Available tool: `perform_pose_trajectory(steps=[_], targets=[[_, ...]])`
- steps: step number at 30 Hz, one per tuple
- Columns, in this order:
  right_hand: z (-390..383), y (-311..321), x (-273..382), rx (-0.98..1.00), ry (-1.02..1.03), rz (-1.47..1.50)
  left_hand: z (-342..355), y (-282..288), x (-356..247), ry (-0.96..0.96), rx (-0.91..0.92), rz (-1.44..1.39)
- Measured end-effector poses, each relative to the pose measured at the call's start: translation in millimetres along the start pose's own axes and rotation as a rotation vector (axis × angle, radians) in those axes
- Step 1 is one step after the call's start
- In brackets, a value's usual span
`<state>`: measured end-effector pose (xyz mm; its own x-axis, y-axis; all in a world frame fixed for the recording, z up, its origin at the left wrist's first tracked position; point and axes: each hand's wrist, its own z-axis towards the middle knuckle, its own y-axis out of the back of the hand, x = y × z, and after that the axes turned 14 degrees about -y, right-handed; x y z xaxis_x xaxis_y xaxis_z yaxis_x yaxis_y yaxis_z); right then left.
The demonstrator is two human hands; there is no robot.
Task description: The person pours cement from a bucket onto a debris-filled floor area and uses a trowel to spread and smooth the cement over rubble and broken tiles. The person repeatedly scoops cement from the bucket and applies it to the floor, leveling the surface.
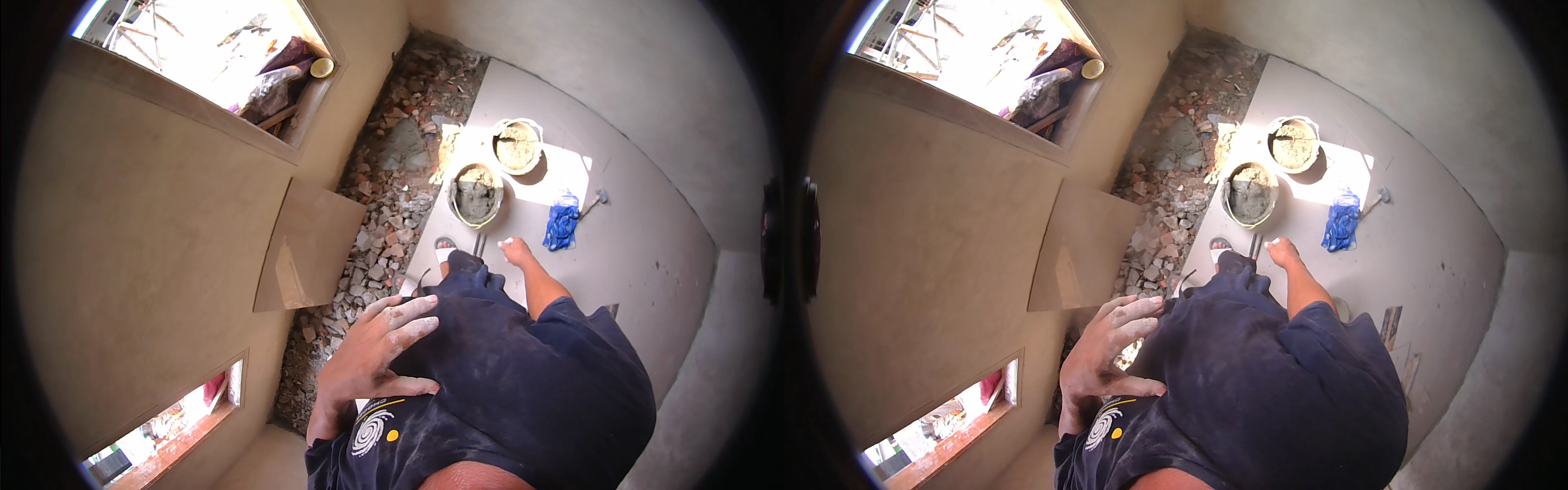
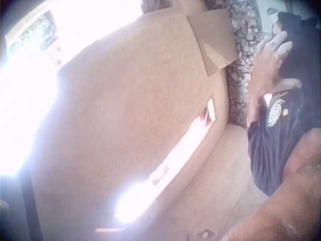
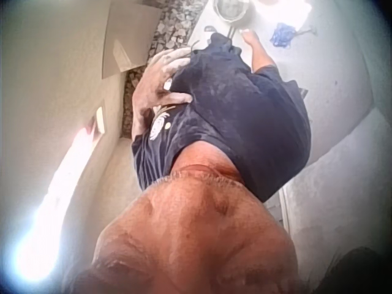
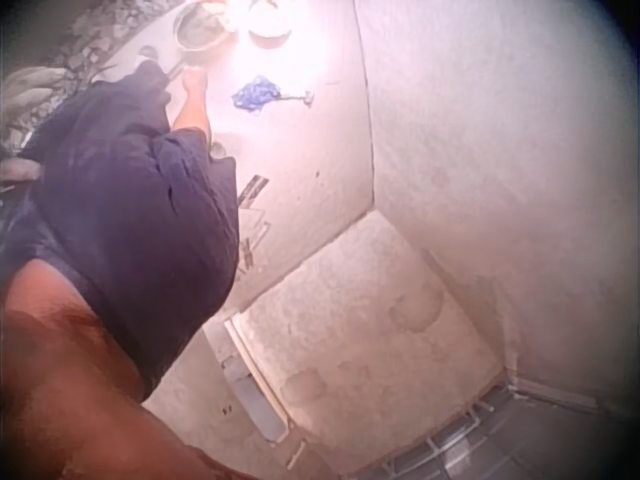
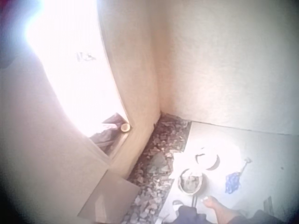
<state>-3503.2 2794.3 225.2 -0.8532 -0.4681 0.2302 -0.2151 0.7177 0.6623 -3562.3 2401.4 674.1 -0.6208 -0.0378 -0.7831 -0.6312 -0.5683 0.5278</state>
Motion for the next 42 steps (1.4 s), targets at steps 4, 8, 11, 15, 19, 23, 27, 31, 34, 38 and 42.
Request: perform_pose_trajectory(steps=[4,8,11,15,19,23,27,31,34,38,42], targets=[[-9,2,7,0.027,0.030,0.020,-2,-4,3,-0.024,0.017,-0.014],[-21,4,18,0.020,0.049,0.030,-12,6,2,0.025,-0.020,0.014],[-27,3,23,0.022,0.051,0.018,-16,10,-2,0.025,-0.007,0.001],[-34,-2,23,0.034,0.048,0.015,-20,6,-10,-0.046,0.034,0.056],[-44,-10,20,0.019,0.061,0.014,-36,4,-11,-0.016,-0.042,0.034],[-58,-18,17,-0.007,0.056,0.026,-79,-4,20,0.207,-0.228,0.077],[-76,-25,11,0.112,-0.094,0.048,-166,-45,96,0.788,-0.405,0.168],[-92,-31,6,0.115,-0.081,0.023,-309,-136,169,1.141,-0.444,0.102],[-101,-34,4,0.124,-0.090,0.029,-429,-220,184,1.379,-0.560,-0.202],[-106,-39,1,0.115,-0.088,0.052,-533,-292,152,1.671,-0.341,-0.160],[-103,-45,-2,0.125,-0.148,0.029,-532,-290,134,1.623,-0.450,-0.195]])
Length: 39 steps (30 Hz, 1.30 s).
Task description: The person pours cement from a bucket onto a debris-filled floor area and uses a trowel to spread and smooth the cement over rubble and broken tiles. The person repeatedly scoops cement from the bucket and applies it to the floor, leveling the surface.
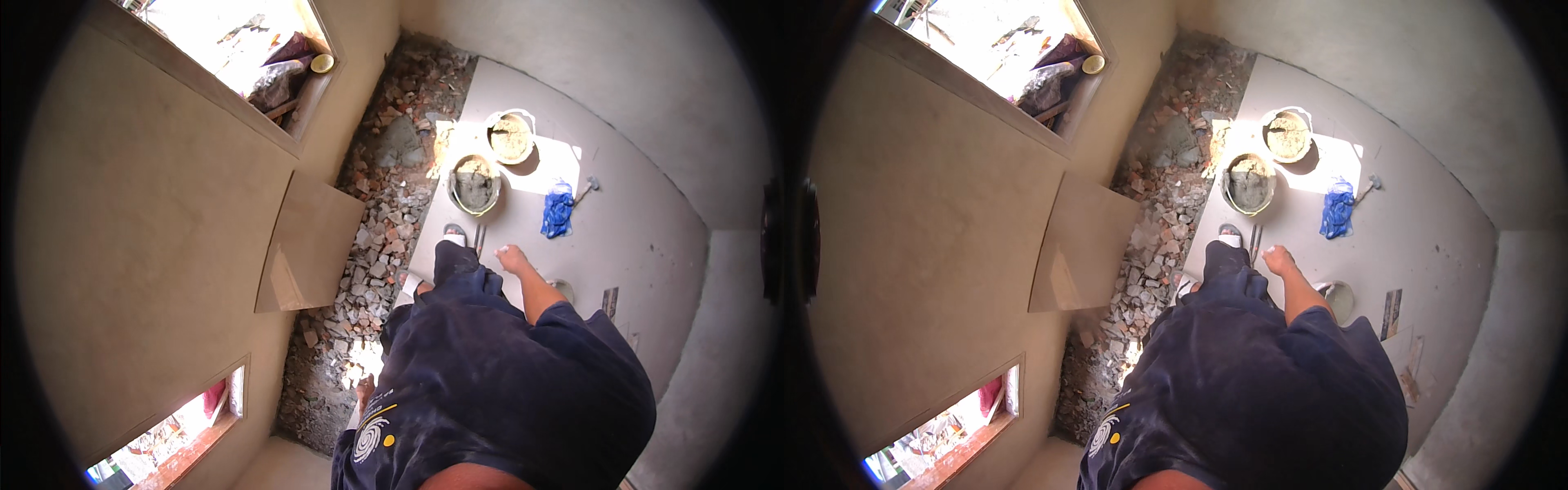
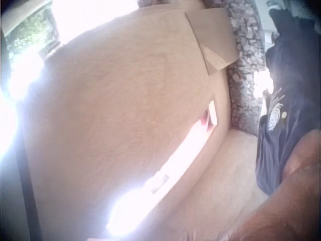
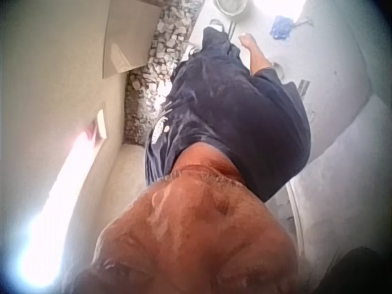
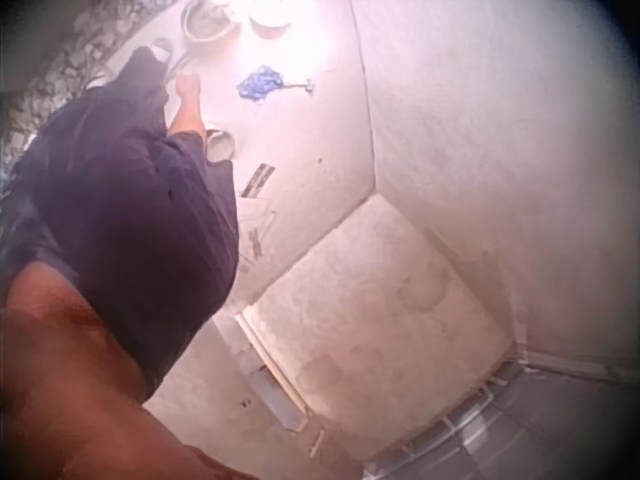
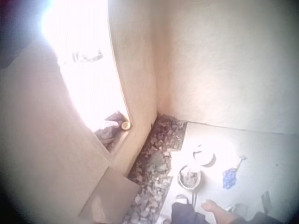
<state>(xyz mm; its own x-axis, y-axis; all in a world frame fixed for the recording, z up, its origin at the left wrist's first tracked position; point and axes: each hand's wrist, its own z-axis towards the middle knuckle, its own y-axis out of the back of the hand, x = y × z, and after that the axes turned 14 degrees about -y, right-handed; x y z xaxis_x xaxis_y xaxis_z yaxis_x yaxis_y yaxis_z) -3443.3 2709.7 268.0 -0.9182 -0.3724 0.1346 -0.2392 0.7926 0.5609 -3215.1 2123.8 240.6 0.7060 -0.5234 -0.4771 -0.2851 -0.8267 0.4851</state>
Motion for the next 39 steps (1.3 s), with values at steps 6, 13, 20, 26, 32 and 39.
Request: perform_pose_trajectory(steps=[6,13,20,26,32,39], targets=[[21,7,18,-0.099,0.210,-0.063,15,-2,-118,-0.388,-0.207,-0.037],[43,63,54,-0.013,0.127,0.092,65,-8,-227,-0.313,-0.187,-0.214],[83,106,25,0.017,0.016,0.107,75,-38,-261,-0.264,-0.133,-0.232],[114,120,-3,-0.118,0.055,0.067,61,-56,-289,-0.208,-0.095,-0.141],[126,142,13,0.058,-0.010,0.136,68,-66,-312,-0.242,-0.083,-0.074],[133,157,30,0.059,0.013,0.165,91,-71,-324,-0.329,-0.074,-0.137]])
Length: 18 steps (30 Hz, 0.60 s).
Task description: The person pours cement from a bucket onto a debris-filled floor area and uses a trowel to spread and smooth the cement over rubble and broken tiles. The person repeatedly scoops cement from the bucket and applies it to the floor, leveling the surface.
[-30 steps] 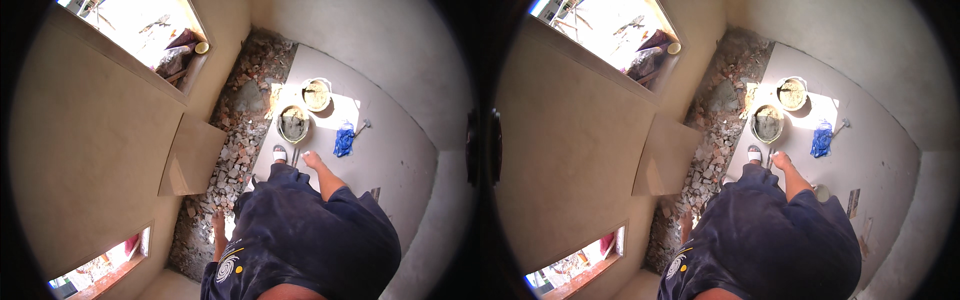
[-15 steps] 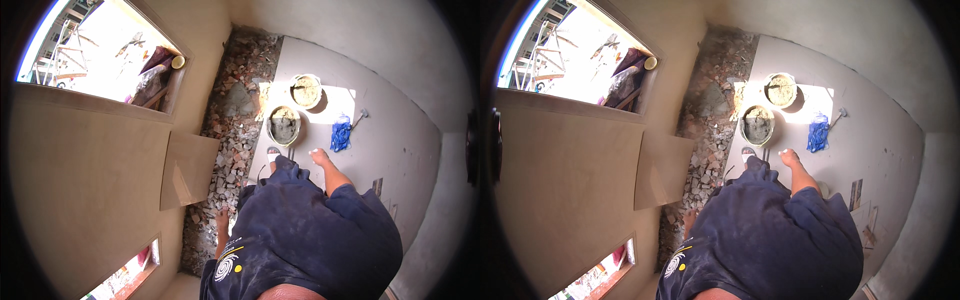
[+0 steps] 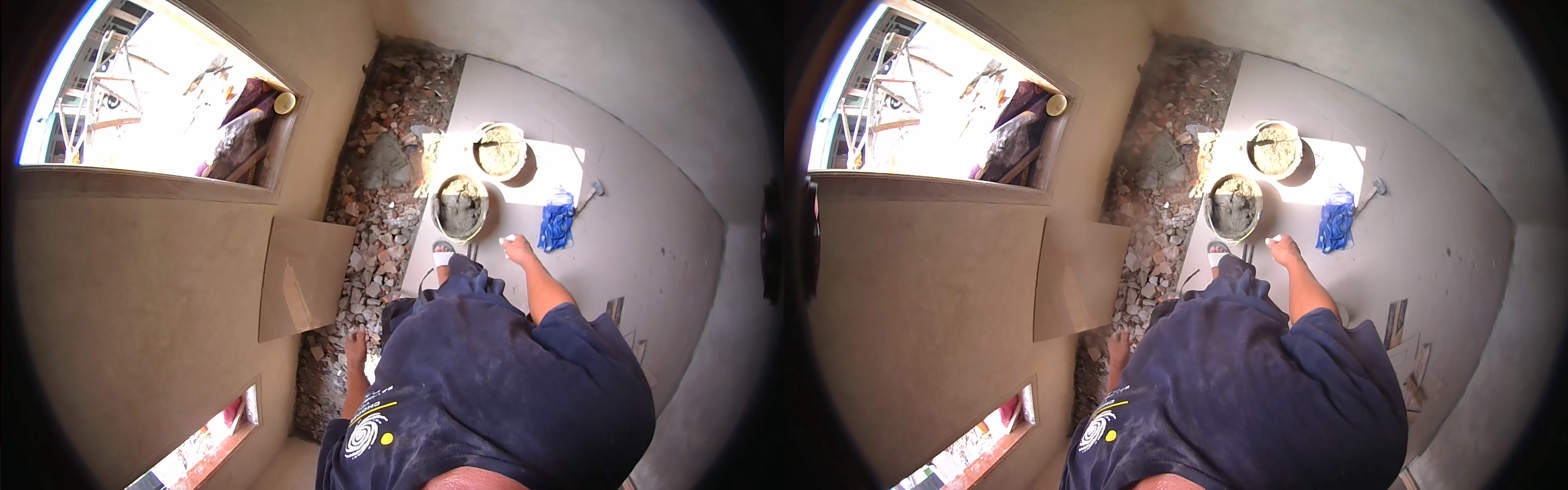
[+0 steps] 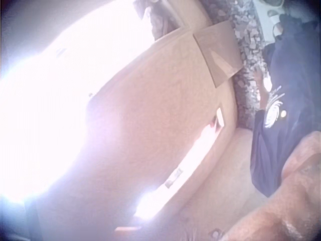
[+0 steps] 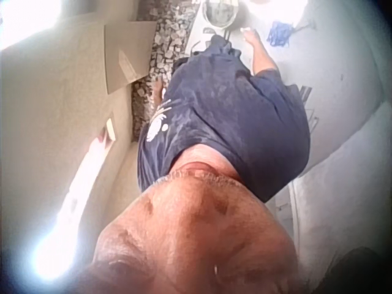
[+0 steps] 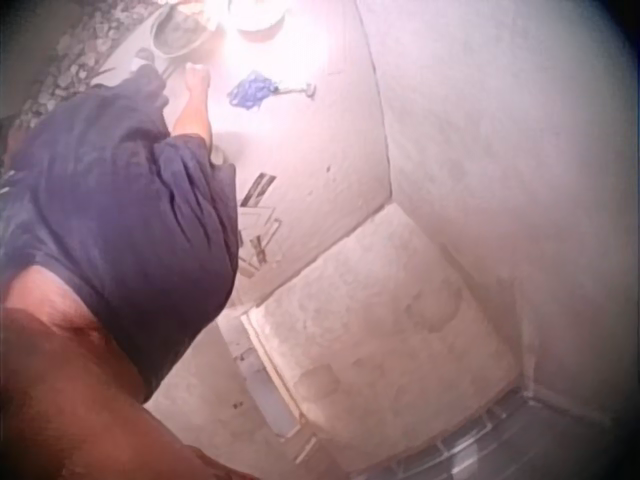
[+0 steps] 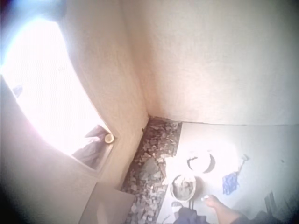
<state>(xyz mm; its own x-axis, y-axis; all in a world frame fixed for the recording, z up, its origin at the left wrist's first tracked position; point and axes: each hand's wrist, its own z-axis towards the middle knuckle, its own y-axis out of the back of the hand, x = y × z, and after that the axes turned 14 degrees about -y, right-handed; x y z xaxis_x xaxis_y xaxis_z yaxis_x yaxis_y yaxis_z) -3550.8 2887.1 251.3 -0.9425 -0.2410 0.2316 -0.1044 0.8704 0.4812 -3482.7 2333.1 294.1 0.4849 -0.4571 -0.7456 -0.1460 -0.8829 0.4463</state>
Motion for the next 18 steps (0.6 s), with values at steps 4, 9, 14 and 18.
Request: perform_pose_trajectory(steps=[4,9,14,18], targets=[[3,4,-6,-0.030,-0.021,0.055,3,-5,-5,0.009,-0.054,0.003],[3,6,-11,0.000,-0.056,0.024,-7,-11,-3,0.043,-0.114,-0.013],[0,4,-7,0.010,-0.038,0.069,-11,-17,9,0.130,-0.059,0.058],[2,7,-2,0.025,-0.013,0.087,-11,-19,10,0.153,-0.060,-0.024]])
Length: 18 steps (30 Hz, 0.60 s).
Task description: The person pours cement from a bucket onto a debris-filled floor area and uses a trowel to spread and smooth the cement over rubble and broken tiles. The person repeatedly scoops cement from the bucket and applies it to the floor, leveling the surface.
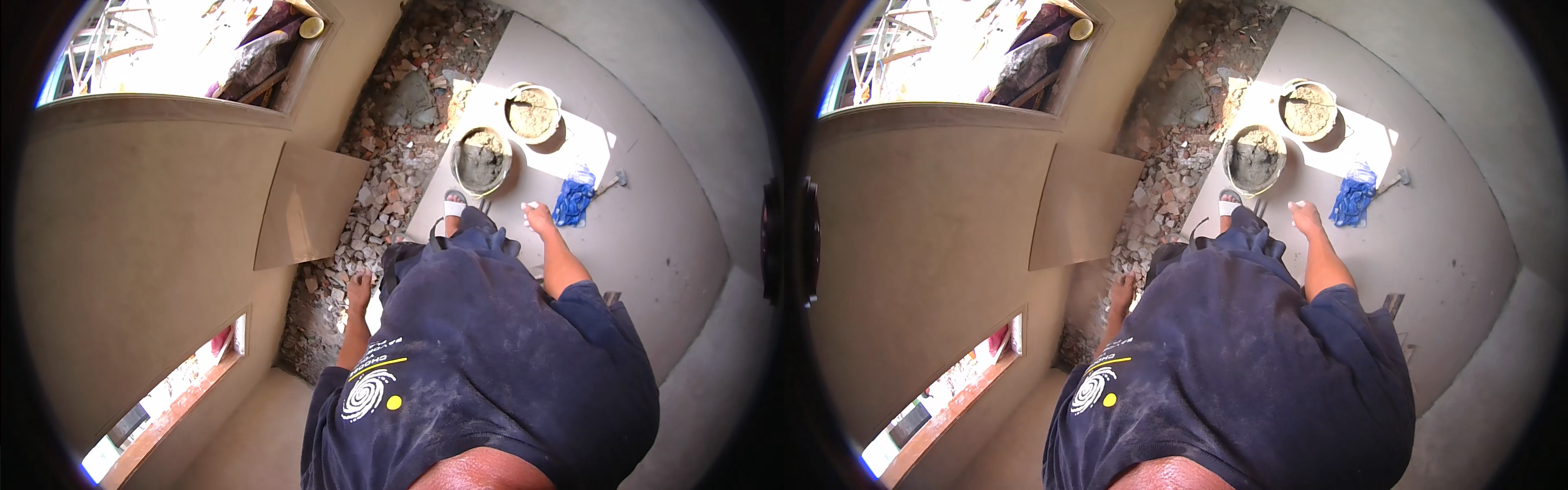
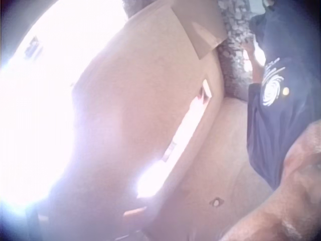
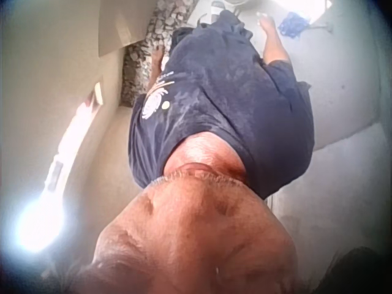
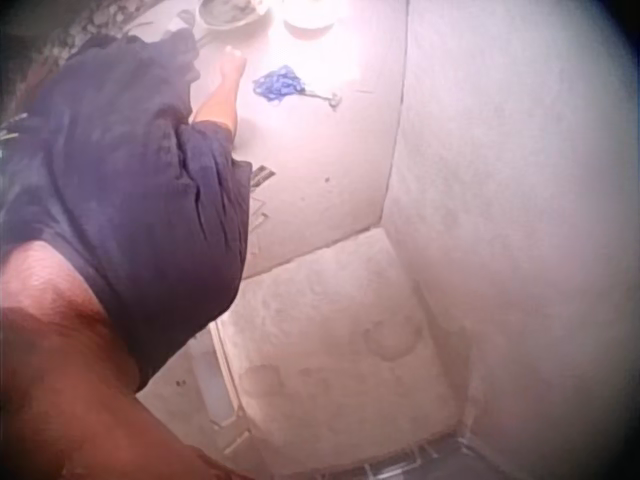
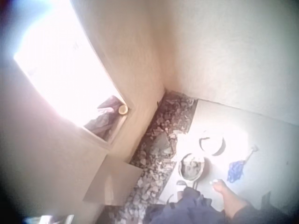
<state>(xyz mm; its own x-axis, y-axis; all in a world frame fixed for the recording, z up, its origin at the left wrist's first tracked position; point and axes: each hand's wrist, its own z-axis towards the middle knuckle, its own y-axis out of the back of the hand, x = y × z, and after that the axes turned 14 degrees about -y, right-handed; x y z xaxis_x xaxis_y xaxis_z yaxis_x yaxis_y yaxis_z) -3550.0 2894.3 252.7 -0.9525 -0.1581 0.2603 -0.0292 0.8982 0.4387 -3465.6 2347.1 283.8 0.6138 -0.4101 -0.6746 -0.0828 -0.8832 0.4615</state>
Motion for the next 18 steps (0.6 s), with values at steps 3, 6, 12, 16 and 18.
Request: perform_pose_trajectory(steps=[3,6,12,16,18], targets=[[2,2,3,0.025,0.018,-0.041,0,1,-9,0.016,0.004,0.050],[2,3,4,-0.001,0.019,-0.012,0,3,-21,-0.083,0.039,0.089],[-5,2,4,-0.009,-0.055,-0.011,0,-2,-25,-0.018,-0.013,0.112],[-6,2,2,-0.006,-0.044,-0.040,-3,-5,-16,-0.033,-0.040,0.011],[-5,2,1,-0.016,-0.012,-0.033,-3,-6,-15,-0.063,-0.034,0.009]])
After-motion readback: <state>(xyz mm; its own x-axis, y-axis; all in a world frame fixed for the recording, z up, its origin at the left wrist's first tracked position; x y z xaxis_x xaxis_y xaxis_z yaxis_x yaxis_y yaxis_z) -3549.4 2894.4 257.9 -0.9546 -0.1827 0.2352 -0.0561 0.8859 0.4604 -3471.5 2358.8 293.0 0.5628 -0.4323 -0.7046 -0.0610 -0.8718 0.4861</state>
